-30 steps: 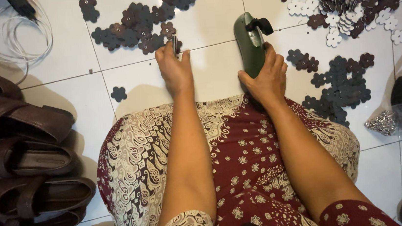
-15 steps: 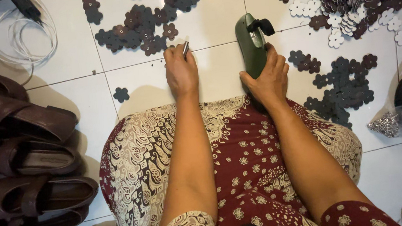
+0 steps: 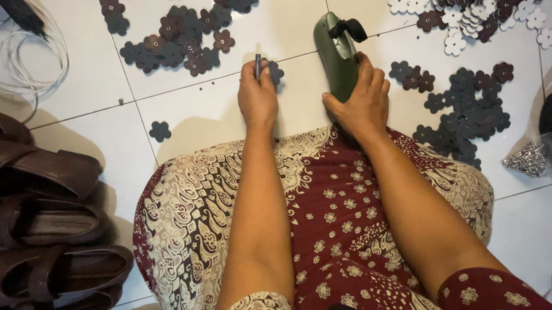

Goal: The person sits on the floor and uses a green handheld hole puncher to punch holes into small, dark, flower-shaped pieces of material. They pick up individual pieces, align them in the puncher, and press down to create holes, then place the processed pieces back on the floor.

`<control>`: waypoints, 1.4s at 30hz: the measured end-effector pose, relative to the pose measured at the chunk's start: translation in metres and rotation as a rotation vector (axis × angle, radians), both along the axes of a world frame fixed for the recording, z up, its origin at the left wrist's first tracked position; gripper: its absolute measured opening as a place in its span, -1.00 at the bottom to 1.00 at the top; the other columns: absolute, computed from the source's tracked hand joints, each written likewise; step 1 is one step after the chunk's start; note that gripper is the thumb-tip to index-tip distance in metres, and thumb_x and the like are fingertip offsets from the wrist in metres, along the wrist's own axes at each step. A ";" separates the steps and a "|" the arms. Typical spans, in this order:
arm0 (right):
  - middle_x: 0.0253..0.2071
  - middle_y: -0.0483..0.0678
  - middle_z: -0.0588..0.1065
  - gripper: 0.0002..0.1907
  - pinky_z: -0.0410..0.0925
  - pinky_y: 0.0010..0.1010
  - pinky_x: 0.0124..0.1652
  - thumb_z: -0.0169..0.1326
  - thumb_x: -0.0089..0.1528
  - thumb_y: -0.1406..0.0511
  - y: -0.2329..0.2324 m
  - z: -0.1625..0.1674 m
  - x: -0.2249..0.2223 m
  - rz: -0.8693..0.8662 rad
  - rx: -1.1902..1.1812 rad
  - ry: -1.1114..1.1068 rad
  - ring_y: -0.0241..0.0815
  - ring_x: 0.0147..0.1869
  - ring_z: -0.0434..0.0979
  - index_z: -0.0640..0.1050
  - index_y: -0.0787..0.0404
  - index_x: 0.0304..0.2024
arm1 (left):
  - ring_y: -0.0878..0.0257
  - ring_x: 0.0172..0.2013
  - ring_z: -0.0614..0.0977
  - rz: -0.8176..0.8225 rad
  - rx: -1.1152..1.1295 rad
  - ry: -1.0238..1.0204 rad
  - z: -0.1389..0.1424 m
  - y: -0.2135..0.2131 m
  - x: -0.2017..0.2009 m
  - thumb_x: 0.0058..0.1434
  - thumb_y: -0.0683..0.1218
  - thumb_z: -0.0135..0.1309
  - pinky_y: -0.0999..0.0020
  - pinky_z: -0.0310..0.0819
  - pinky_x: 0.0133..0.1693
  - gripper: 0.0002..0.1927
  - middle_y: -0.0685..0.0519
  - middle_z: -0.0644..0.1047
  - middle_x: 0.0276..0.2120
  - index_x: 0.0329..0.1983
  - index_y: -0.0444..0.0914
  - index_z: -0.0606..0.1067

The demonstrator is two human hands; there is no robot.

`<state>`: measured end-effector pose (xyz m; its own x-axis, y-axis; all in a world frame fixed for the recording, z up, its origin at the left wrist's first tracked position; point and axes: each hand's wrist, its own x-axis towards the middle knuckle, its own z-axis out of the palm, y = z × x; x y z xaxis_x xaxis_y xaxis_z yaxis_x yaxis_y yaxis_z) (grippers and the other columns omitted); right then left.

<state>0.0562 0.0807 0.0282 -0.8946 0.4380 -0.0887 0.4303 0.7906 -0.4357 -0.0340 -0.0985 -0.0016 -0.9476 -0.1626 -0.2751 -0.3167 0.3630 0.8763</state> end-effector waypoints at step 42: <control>0.21 0.14 0.24 0.07 0.20 -0.01 0.26 0.41 0.07 0.06 0.001 -0.004 0.003 0.037 0.001 0.060 0.21 0.28 0.23 0.09 0.14 0.45 | 0.17 0.01 0.63 0.073 0.854 0.395 -0.047 0.012 0.013 0.48 -0.28 -0.02 0.30 0.54 0.13 -0.68 -0.03 0.50 -0.08 0.24 -0.34 0.25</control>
<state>0.0590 0.0821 0.0241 -0.9139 0.4046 -0.0339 0.3739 0.8061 -0.4587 -0.0207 -0.0862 -0.0489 -0.9931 -0.1170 0.0105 0.0635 -0.4603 0.8855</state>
